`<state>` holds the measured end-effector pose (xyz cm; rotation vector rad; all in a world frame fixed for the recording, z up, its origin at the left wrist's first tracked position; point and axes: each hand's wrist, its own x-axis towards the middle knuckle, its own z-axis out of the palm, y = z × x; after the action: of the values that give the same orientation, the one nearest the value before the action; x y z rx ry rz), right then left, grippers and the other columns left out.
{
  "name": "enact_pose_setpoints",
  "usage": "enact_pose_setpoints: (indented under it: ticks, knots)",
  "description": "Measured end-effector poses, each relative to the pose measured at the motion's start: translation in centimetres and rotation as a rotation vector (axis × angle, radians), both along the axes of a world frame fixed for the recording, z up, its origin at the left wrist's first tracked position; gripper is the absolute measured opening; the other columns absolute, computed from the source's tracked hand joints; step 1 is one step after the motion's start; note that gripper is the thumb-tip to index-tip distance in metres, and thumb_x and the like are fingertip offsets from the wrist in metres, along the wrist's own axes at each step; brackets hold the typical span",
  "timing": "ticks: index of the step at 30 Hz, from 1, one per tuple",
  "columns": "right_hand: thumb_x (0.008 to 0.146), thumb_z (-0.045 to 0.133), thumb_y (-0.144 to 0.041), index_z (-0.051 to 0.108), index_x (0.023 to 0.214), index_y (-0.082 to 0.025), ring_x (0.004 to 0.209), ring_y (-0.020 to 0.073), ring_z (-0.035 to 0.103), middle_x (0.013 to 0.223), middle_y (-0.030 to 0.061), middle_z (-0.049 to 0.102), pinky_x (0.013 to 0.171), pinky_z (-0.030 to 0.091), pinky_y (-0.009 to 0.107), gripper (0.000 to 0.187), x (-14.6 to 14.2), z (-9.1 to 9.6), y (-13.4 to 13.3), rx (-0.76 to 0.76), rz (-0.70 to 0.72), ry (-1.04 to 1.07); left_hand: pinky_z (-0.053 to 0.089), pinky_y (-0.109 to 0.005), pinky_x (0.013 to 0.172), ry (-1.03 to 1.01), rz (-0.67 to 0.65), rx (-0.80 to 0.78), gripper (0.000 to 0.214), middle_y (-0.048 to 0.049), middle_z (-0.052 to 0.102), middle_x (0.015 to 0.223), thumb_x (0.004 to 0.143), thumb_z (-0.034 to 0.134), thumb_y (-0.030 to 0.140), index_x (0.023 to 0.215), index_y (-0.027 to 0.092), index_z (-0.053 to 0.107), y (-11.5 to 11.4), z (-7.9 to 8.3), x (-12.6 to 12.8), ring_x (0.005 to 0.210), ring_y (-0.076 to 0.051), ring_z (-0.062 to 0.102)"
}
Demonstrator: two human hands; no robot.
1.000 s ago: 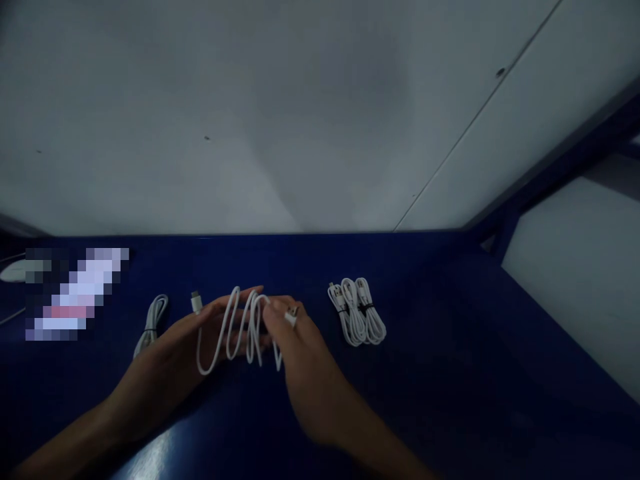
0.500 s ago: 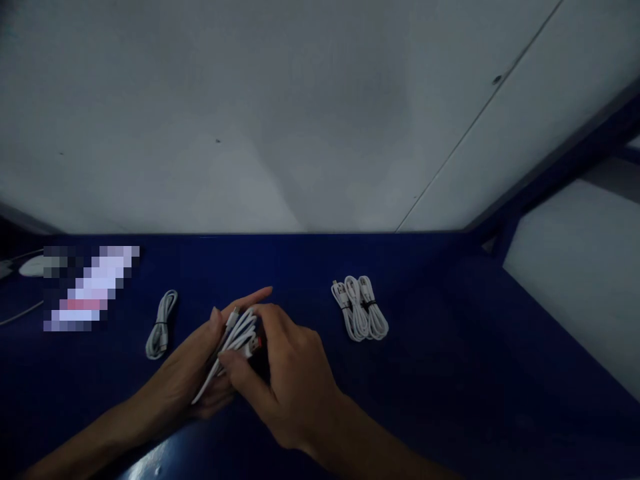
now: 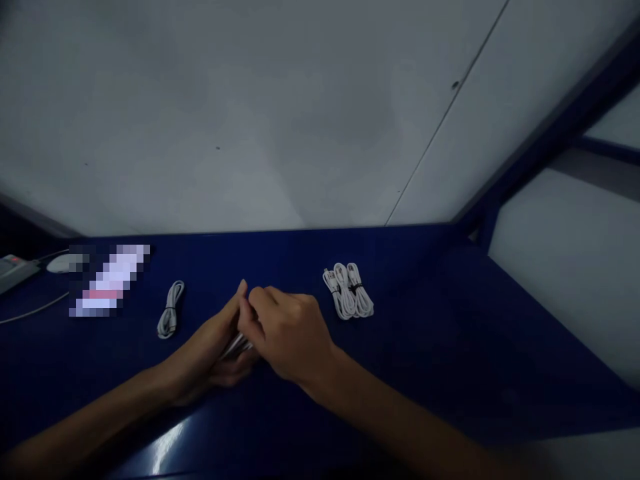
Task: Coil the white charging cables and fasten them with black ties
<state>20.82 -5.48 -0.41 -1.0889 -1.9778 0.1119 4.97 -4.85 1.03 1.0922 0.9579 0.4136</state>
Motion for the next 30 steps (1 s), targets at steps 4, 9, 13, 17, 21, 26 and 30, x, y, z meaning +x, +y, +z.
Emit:
enact_pose_setpoints:
  ticks: [4,9,13,17,21,26,30]
  knots:
    - [0.111,0.051,-0.019,0.057,0.071,-0.019,0.051,0.0105,0.045,0.06,-0.0017,0.057,0.052,0.033,0.028,0.04,0.8,1.2,0.5,0.031,-0.192,-0.039,0.023,-0.023,0.046,0.055,0.123,0.233,0.062,0.0048,0.04,0.058,0.106,0.052,0.067,0.064,0.021,0.051,0.4,1.0,0.9,0.051,-0.011,0.028]
    - [0.112,0.053,-0.023,0.065,0.078,-0.016,0.054,0.01,0.049,0.066,-0.0009,0.062,0.053,0.036,0.027,0.037,1.0,1.7,0.9,0.087,-0.221,-0.126,0.018,-0.026,0.05,0.077,0.236,0.443,0.052,0.0046,0.038,0.061,0.104,0.065,0.048,0.063,0.021,0.048,0.8,-0.3,0.7,0.057,-0.012,0.026]
    - [0.106,0.055,-0.018,0.07,0.076,-0.016,0.056,0.0126,0.052,0.067,0.0019,0.064,0.049,0.035,0.028,0.033,1.2,-0.4,1.5,0.46,-0.113,-0.267,0.017,-0.025,0.046,0.048,0.172,0.4,0.057,0.0068,0.03,0.056,0.106,0.058,0.053,0.062,0.024,0.037,0.7,-2.1,0.0,0.051,-0.01,0.02]
    - [0.104,0.057,-0.015,0.063,0.064,-0.018,0.05,0.0109,0.045,0.056,-0.0016,0.055,0.047,0.035,0.029,0.041,2.0,-2.0,2.0,0.551,-0.053,-0.292,0.027,-0.023,0.041,0.002,0.072,0.309,0.054,0.0078,0.033,0.052,0.11,0.048,0.058,0.067,0.024,0.045,0.1,-2.7,0.1,0.044,-0.01,0.025]
    - [0.108,0.053,-0.012,0.056,0.059,-0.018,0.049,0.0095,0.042,0.055,-0.0023,0.052,0.047,0.033,0.029,0.049,2.1,-1.8,0.9,0.421,-0.148,-0.209,0.036,-0.023,0.049,0.104,0.104,0.517,0.044,0.0057,0.042,0.065,0.115,0.044,0.049,0.081,0.023,0.053,-0.6,-2.2,0.1,0.054,-0.012,0.036]
    - [0.106,0.05,-0.01,0.054,0.06,-0.018,0.046,0.0068,0.039,0.054,-0.0042,0.049,0.045,0.033,0.025,0.046,1.3,-1.2,-1.3,0.123,-0.092,0.041,0.037,-0.027,0.052,0.157,0.06,0.824,0.048,0.0011,0.054,0.064,0.115,0.047,0.038,0.072,0.022,0.059,-1.2,-2.1,-0.2,0.055,-0.014,0.045]
    - [0.1,0.057,-0.012,0.063,0.065,-0.018,0.05,0.0109,0.048,0.057,-0.0015,0.056,0.047,0.038,0.03,0.036,1.3,-1.6,-1.7,0.304,-0.067,-0.071,0.024,-0.025,0.043,0.024,0.188,0.221,0.057,0.0061,0.033,0.057,0.113,0.048,0.057,0.067,0.022,0.051,-1.7,-3.5,-0.4,0.048,-0.011,0.026]
